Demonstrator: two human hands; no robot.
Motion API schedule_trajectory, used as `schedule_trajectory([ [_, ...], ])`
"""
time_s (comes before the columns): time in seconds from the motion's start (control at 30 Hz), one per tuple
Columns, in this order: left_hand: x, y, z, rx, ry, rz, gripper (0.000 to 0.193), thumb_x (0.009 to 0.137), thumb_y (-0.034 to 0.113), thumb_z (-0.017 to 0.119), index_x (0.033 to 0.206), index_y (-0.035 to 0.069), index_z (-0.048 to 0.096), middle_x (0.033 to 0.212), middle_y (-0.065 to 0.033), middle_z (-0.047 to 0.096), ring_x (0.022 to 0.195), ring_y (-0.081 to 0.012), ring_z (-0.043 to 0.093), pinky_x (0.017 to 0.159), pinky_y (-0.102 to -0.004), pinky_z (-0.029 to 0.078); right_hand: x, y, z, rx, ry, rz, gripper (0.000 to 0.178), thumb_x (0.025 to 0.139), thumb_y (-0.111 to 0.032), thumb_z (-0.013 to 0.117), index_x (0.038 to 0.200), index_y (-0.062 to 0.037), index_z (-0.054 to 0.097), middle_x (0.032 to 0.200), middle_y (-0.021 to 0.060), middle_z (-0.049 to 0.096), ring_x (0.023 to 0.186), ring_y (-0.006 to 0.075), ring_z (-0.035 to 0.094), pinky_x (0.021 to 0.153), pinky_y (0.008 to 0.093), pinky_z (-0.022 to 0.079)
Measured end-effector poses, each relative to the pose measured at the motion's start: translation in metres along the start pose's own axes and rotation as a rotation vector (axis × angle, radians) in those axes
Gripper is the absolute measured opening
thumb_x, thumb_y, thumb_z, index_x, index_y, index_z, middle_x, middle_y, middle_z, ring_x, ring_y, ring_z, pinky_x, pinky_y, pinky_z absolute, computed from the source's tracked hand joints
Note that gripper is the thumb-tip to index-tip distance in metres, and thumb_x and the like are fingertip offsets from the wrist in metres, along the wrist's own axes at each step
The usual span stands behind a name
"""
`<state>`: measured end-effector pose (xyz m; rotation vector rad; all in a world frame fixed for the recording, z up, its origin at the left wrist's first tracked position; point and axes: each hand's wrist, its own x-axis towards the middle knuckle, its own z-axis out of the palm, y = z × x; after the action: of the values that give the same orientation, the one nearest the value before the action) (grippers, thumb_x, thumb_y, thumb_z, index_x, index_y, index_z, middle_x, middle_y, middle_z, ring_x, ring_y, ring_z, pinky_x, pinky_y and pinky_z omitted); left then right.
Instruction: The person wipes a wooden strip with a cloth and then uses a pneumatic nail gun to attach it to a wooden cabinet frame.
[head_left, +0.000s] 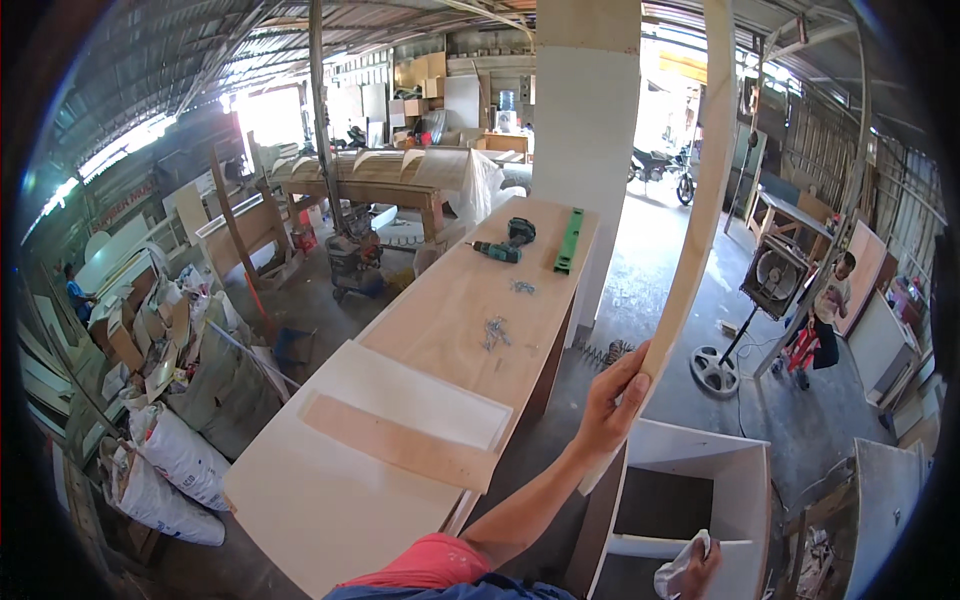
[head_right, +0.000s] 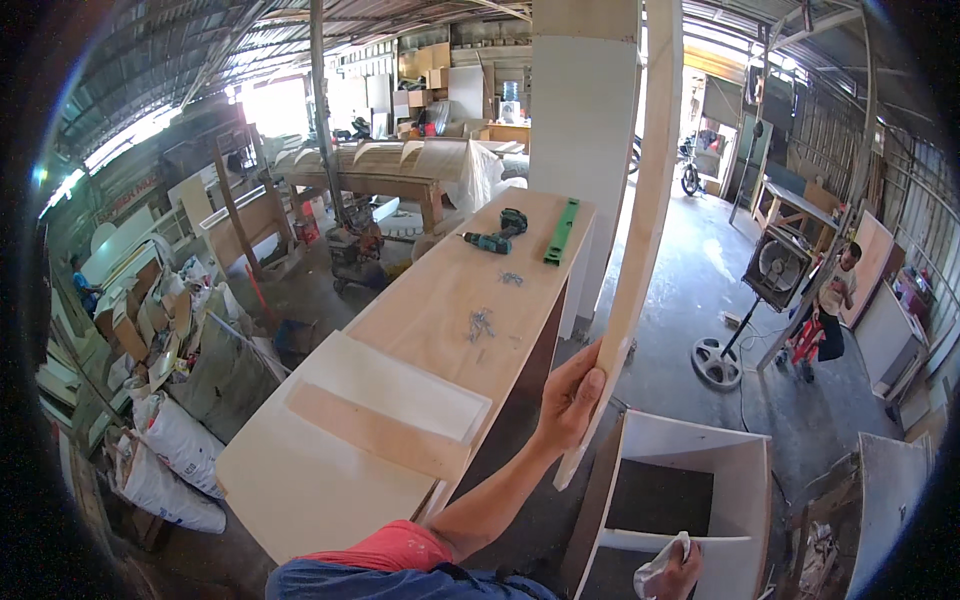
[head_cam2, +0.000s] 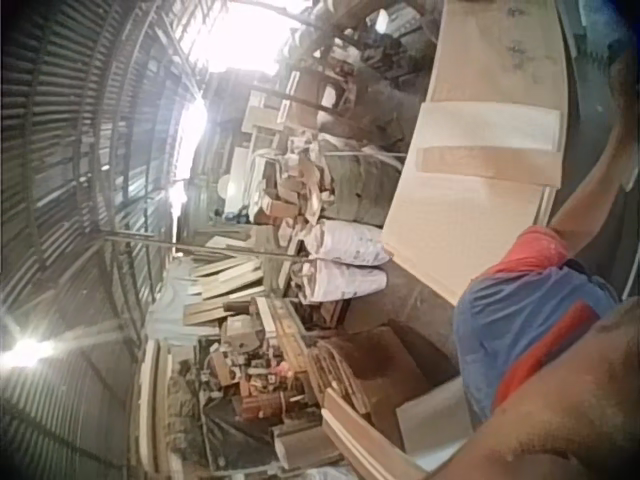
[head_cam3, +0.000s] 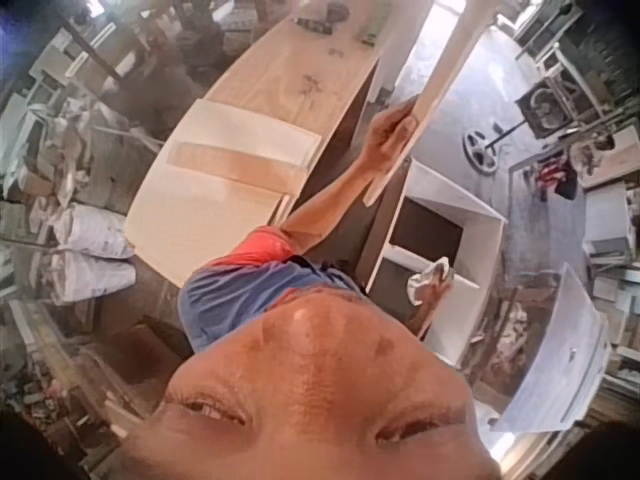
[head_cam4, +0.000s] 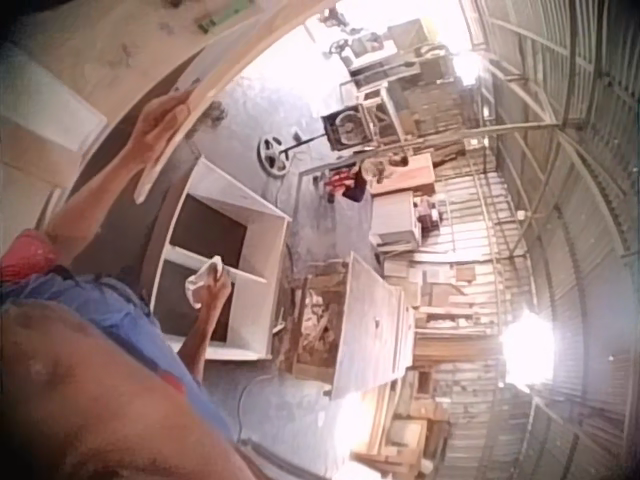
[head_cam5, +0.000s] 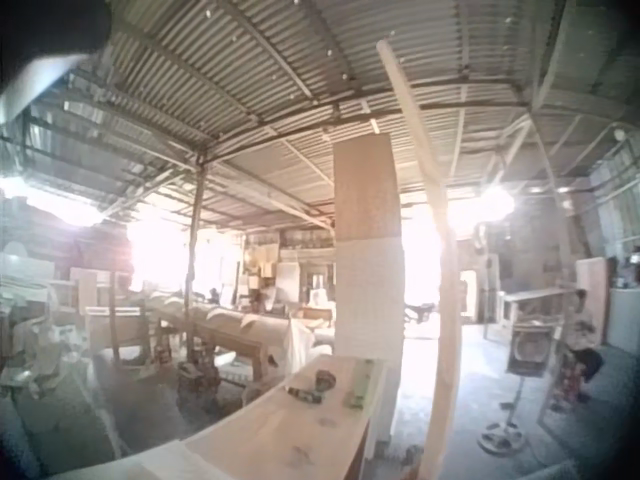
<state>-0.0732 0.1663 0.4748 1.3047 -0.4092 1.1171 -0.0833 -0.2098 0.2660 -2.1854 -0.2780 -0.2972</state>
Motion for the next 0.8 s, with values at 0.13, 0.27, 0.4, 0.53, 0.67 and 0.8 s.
schedule_trajectory([
  [0.13,0.023,-0.040,0.002,0.059,0.010,-0.050,0.044,0.105,0.020,0.053,0.140,-0.006,0.052,0.123,-0.0120,0.065,0.107,-0.0159,0.061,0.092,-0.0281,0.046,0.054,-0.024,0.012,-0.045,-0.007,0.033,0.035,0.098,-0.030,0.061,0.107,0.0033,0.066,0.093,0.0226,0.067,0.083,0.0357,0.063,0.076,0.0458,0.050],
  [0.27,0.054,-0.097,0.007,0.009,0.030,-0.123,0.046,0.106,0.020,0.052,0.145,-0.004,0.048,0.123,-0.0071,0.064,0.102,-0.0094,0.058,0.085,-0.0231,0.046,0.123,0.007,0.037,-0.043,-0.004,0.071,0.038,0.098,-0.031,0.060,0.115,0.0021,0.066,0.099,0.0244,0.069,0.089,0.0385,0.065,0.080,0.0468,0.050],
  [0.4,0.099,-0.150,0.022,0.077,-0.007,-0.084,0.052,0.105,0.019,0.055,0.151,-0.002,0.040,0.121,-0.0042,0.063,0.097,-0.0061,0.055,0.083,-0.0219,0.045,0.195,0.009,0.050,-0.008,-0.004,0.033,0.039,0.099,-0.030,0.061,0.121,0.0028,0.065,0.101,0.0245,0.070,0.092,0.0373,0.066,0.082,0.0442,0.051],
  [0.53,0.134,-0.210,0.026,0.020,-0.112,-0.211,0.066,0.102,0.023,0.061,0.154,-0.003,0.031,0.126,-0.0077,0.061,0.113,-0.0124,0.056,0.101,-0.0284,0.042,0.270,0.007,0.065,0.086,0.042,-0.005,0.017,0.098,-0.011,0.057,0.092,0.0052,0.060,0.083,0.0148,0.056,0.077,0.0274,0.057,0.072,0.0376,0.045],
  [0.67,0.151,-0.281,0.015,0.074,-0.125,-0.310,0.071,0.101,0.020,0.062,0.158,0.001,0.024,0.128,-0.0070,0.059,0.115,-0.0128,0.055,0.103,-0.0292,0.042,0.330,0.000,0.088,0.164,0.001,-0.035,0.014,0.096,-0.008,0.057,0.091,0.0040,0.059,0.083,0.0130,0.056,0.077,0.0252,0.057,0.073,0.0346,0.044],
  [0.8,0.170,-0.363,-0.001,0.120,-0.094,-0.312,0.068,0.102,0.017,0.061,0.159,0.008,0.026,0.120,-0.0028,0.060,0.109,-0.0101,0.054,0.097,-0.0265,0.043,0.377,0.020,0.120,0.143,0.015,-0.008,0.014,0.096,-0.009,0.057,0.090,0.0040,0.059,0.083,0.0128,0.056,0.077,0.0250,0.057,0.074,0.0346,0.044],
])
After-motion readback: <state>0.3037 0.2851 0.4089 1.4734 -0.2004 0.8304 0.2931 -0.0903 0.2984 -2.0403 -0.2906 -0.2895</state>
